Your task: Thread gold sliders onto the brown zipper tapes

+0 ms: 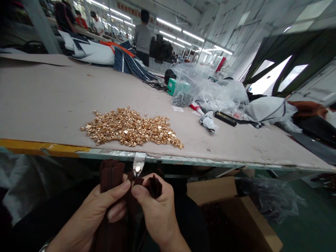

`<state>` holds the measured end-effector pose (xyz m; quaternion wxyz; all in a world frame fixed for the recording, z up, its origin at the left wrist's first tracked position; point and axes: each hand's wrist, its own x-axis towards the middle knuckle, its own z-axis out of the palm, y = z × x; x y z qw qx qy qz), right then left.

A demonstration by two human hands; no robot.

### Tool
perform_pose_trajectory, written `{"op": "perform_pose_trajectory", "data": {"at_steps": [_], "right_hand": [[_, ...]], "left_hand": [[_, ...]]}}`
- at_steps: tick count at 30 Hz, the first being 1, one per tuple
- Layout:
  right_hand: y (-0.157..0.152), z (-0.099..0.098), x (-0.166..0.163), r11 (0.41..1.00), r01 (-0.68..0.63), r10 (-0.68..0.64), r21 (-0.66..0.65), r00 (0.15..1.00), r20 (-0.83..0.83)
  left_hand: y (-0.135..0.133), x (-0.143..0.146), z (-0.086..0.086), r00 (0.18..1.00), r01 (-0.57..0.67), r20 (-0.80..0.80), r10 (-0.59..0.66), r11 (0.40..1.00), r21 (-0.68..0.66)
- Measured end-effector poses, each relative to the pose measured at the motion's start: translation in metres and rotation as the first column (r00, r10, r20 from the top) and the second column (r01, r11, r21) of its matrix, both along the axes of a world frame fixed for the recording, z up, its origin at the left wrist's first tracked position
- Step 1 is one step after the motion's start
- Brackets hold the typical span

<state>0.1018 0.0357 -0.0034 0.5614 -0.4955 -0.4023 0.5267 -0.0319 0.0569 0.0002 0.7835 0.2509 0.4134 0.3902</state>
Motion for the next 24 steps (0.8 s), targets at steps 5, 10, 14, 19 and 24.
{"op": "perform_pose_trajectory", "data": {"at_steps": [5,10,14,19,24], "right_hand": [[0.004,0.002,-0.001,0.981,-0.088,0.02,-0.172,0.932,-0.363],[0.012,0.008,0.0,0.967,-0.084,-0.031,-0.24,0.897,-0.44],[0.015,0.011,-0.001,0.956,-0.085,-0.037,-0.281,0.915,-0.402],[0.016,0.013,-0.001,0.955,-0.09,-0.02,-0.283,0.931,-0.365],[0.018,0.013,-0.002,0.957,-0.094,-0.011,-0.275,0.933,-0.359]], "left_hand": [[0.007,-0.004,0.009,0.993,-0.029,-0.108,0.036,0.997,0.067],[0.014,-0.001,0.013,0.978,-0.052,-0.198,0.071,0.994,0.1],[0.016,0.001,0.013,0.981,-0.052,-0.181,0.064,0.996,0.071],[0.017,0.002,0.014,0.986,-0.046,-0.161,0.051,0.998,0.04],[0.018,0.003,0.014,0.983,-0.043,-0.178,0.052,0.998,0.055]]}}
